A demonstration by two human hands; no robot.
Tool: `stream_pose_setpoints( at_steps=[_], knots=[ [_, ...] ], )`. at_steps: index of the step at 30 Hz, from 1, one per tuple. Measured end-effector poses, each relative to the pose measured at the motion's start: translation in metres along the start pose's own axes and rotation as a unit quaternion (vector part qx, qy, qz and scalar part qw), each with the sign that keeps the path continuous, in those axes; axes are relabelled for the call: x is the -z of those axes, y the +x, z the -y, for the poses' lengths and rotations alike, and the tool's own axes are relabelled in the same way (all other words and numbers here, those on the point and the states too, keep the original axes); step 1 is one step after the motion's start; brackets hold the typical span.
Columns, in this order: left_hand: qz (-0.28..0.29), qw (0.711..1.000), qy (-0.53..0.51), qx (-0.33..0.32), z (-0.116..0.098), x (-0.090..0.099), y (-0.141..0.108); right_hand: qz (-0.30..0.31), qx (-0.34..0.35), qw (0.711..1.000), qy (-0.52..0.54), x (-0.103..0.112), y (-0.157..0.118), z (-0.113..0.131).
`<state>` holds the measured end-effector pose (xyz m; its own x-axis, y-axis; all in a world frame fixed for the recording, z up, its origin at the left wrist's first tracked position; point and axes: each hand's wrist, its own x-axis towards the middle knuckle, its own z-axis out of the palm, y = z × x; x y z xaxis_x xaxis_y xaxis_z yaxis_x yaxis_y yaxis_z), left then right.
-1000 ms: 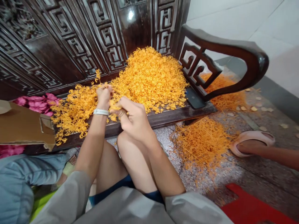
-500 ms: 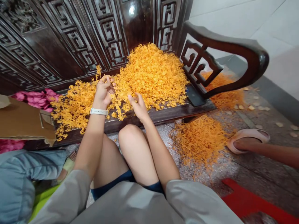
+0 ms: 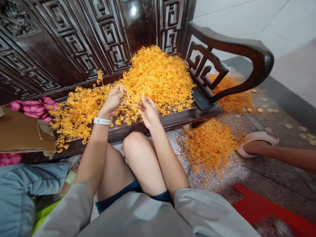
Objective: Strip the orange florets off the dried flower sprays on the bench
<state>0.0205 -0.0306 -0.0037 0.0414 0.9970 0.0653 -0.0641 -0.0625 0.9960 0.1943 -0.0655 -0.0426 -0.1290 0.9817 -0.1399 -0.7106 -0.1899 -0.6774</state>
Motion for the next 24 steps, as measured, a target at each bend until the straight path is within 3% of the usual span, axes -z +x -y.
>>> stream_pose_setpoints(
  at_steps=[5,10,14,18,22,24],
  knots=[
    [0.114,0.990,0.086,0.014,-0.012,0.011,-0.005,-0.034,0.017,0.999,0.034,0.007,0.003,0.008],
    [0.164,0.970,0.178,0.006,-0.022,0.017,-0.013,-0.054,0.028,0.998,0.027,0.013,0.004,0.013],
    [0.147,0.972,0.183,-0.008,-0.015,0.010,-0.012,-0.069,-0.027,0.997,-0.022,0.010,0.006,0.001],
    [0.101,0.986,0.133,0.010,-0.008,0.002,-0.008,-0.163,-0.032,0.986,0.015,0.010,0.014,-0.019],
    [0.018,0.995,0.093,-0.043,-0.010,-0.001,-0.005,-0.264,-0.041,0.960,0.079,0.022,0.019,-0.025],
    [-0.031,0.993,0.083,-0.079,-0.013,-0.001,-0.004,-0.265,-0.052,0.960,0.069,0.027,0.019,-0.023]
  ],
)
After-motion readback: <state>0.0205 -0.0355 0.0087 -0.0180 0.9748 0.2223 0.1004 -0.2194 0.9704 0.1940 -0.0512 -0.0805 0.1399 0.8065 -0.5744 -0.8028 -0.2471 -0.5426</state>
